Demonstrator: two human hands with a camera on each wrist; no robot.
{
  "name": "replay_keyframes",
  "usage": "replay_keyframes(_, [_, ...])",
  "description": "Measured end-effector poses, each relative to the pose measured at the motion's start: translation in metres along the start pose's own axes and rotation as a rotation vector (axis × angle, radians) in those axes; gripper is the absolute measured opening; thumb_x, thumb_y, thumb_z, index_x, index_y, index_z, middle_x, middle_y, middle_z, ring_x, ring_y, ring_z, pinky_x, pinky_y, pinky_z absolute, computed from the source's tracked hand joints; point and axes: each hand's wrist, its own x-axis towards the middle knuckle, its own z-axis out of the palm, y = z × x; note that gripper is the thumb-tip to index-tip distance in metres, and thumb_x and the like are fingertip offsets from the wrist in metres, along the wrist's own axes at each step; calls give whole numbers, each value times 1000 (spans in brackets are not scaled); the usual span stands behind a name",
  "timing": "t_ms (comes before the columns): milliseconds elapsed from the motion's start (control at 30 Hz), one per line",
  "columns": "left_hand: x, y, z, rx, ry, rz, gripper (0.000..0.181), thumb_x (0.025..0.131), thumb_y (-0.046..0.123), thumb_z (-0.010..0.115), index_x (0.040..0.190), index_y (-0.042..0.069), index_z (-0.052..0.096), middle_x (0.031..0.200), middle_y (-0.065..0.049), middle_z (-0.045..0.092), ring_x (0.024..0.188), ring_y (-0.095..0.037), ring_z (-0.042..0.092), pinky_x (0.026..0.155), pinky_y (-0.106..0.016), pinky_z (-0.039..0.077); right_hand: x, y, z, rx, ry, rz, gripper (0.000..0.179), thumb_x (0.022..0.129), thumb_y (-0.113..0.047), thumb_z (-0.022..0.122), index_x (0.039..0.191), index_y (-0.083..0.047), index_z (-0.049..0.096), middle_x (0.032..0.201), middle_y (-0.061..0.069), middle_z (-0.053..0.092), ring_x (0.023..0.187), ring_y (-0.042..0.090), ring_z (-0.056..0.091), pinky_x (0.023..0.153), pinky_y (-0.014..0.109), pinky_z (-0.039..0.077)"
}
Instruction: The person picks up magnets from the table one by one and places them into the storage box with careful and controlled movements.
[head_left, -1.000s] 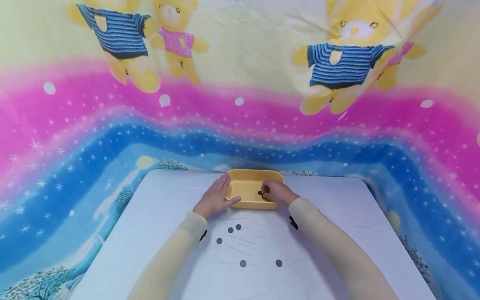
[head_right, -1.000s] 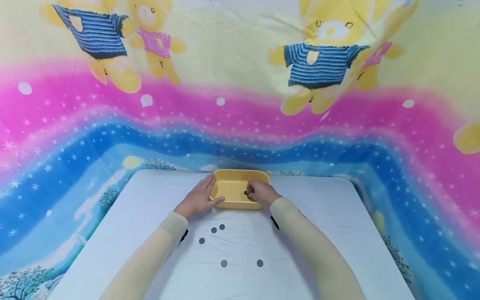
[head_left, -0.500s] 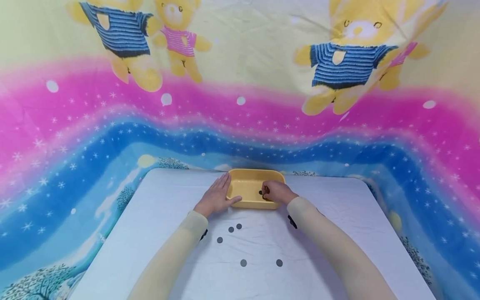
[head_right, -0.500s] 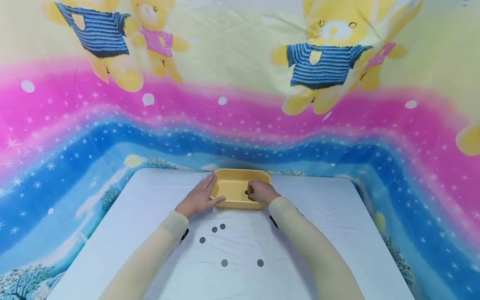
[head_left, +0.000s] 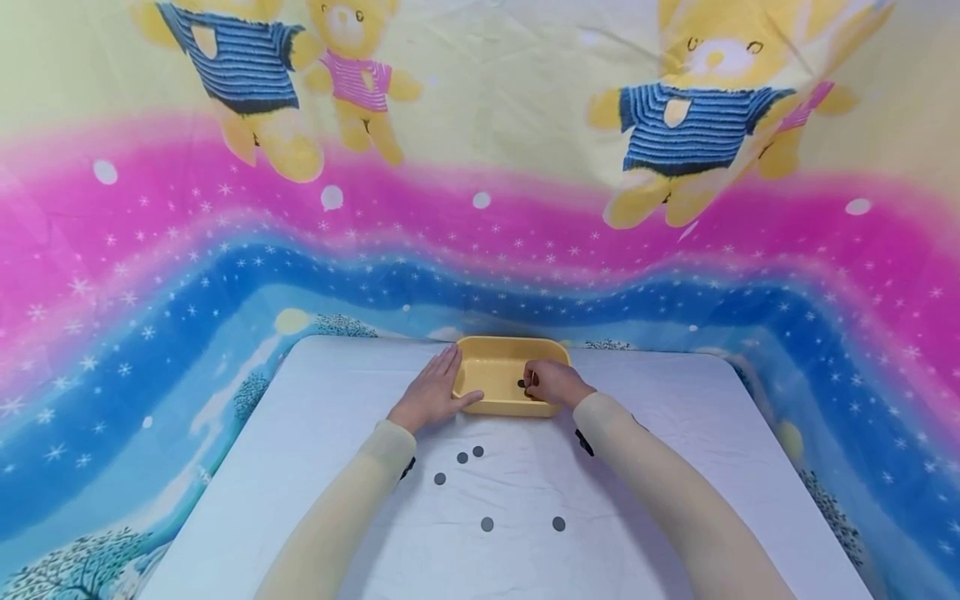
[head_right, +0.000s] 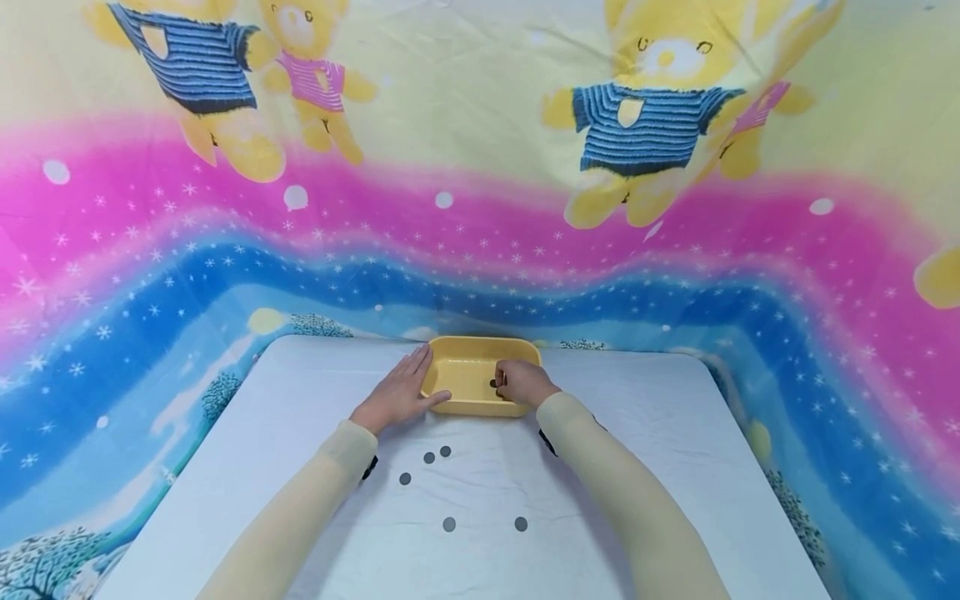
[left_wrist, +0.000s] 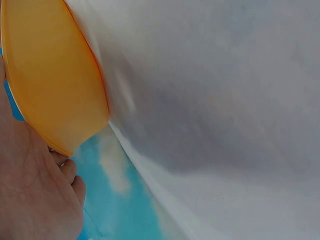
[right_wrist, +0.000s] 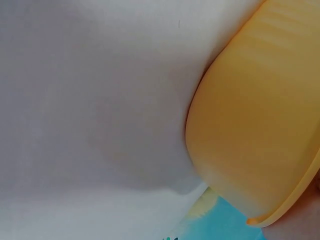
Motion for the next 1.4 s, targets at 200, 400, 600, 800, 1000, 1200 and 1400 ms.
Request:
replay_keyframes(200, [0, 1, 0, -20, 6, 0, 105, 105, 74, 45, 171, 1, 8, 180, -14, 2, 167, -27, 2, 134, -42, 7, -2, 1, -1, 14, 15, -22, 7, 100, -7, 71, 100, -13, 67, 89, 0, 66, 80, 17, 61, 74, 38, 54])
replay_keyframes(400, [0, 1, 0, -6, 5, -7, 105, 105, 74, 45, 171, 1, 8, 180, -14, 2, 167, -27, 3, 134, -42, 7, -6, -1, -2, 53, 42, -19, 3, 103, -9, 69, 105, -10, 67, 88, 1, 64, 78, 18, 59, 71, 36, 52])
replay_keyframes(600, [0, 2, 0, -4, -2, -14, 106, 104, 76, 41, 171, 2, 5, 180, -13, 0, 167, -29, 4, 134, -42, 7, -9, 1, -2, 151, 90, -30, 4, 106, -9, 67, 109, -6, 66, 87, 5, 63, 72, 20, 58, 65, 36, 50])
replay_keyframes(800, [0, 3, 0, -6, -9, -12, 108, 103, 79, 39, 171, 3, 4, 180, -13, 0, 167, -28, 3, 134, -42, 7, -11, 5, -1, 210, 144, -36, 7, 106, -8, 66, 113, -6, 66, 96, 6, 64, 77, 20, 58, 67, 36, 52])
replay_keyframes(1000, [-2, 1, 0, -8, -6, -12, 106, 105, 75, 42, 171, 2, 5, 180, -14, 2, 167, -28, 4, 134, -42, 7, -17, 7, 0, 212, 218, -54, 16, 106, -13, 67, 120, -4, 67, 98, 4, 65, 79, 18, 60, 69, 36, 54])
replay_keyframes(1200, [-3, 1, 0, -9, -9, 0, 108, 103, 80, 37, 170, 2, 3, 180, -16, 2, 167, -28, 3, 134, -42, 7, -30, 8, -1, 232, 267, -98, 11, 105, -12, 68, 114, -7, 67, 96, 1, 66, 79, 17, 58, 68, 35, 53])
replay_keyframes(1400, [0, 0, 1, -17, 2, 5, 105, 105, 75, 42, 171, 2, 5, 180, -14, 1, 167, -30, 5, 134, -42, 7, -45, 5, -4, 226, 306, -136, 12, 103, -10, 70, 114, -5, 69, 99, 1, 67, 83, 17, 59, 74, 36, 54])
